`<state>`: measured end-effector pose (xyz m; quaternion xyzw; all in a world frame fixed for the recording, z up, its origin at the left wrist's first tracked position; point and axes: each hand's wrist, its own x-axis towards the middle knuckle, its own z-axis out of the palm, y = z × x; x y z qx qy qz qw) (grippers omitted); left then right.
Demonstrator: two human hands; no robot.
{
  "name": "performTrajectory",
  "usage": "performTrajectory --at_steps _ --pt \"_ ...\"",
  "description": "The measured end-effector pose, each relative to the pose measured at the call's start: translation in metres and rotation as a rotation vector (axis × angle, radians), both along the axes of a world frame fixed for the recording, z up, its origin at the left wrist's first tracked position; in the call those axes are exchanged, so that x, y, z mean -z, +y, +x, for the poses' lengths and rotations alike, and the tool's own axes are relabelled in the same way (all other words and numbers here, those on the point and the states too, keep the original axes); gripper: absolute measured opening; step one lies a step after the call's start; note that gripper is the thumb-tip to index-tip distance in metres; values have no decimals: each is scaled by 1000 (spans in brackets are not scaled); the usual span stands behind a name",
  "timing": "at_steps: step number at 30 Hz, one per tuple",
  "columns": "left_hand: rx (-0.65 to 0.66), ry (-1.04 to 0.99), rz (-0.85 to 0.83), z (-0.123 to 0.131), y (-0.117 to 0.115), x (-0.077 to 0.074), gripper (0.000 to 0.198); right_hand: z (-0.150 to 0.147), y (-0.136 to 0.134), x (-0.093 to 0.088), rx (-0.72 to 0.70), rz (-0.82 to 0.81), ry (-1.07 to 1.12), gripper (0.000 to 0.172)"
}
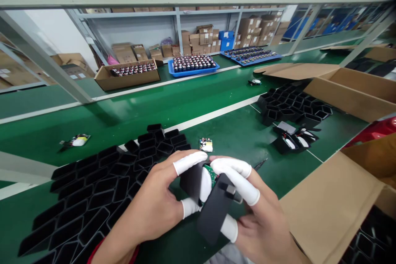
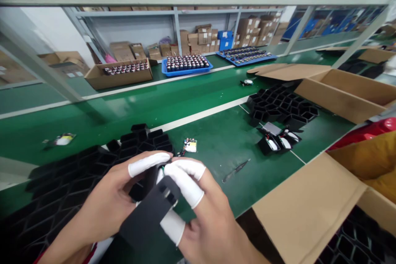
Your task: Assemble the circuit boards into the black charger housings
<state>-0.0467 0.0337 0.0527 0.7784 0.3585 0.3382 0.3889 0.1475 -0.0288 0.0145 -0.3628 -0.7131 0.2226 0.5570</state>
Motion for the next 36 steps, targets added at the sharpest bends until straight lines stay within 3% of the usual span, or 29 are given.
performTrajectory --at_steps 5,8,11,15,18,24,26,32,36 --pt "1 -70 -30 4 1 3 67 -3 -2 -15 108 -64 -46 69" --pt "20 -150 -138 7 3 3 64 -2 -1 -17 73 -202 -41 77" --pt "20 -275 -286 10 4 6 60 -2 0 -10 -30 -354 177 90" --pt "41 -442 -393 13 6 16 51 -11 -1 1 -112 -418 397 72" --pt "43 -452 -359 16 7 22 55 -24 0 4 -150 -457 488 61" --pt "8 -322 -62 19 7 21 51 -52 11 17 47 -368 640 51" --pt "-25 -277 -14 19 7 23 54 -55 15 24 56 -359 667 51" --pt "-62 -394 -233 19 8 32 59 -43 17 29 -158 -509 774 51" --pt "-69 -407 -226 21 8 30 60 -40 15 26 -162 -502 776 50"
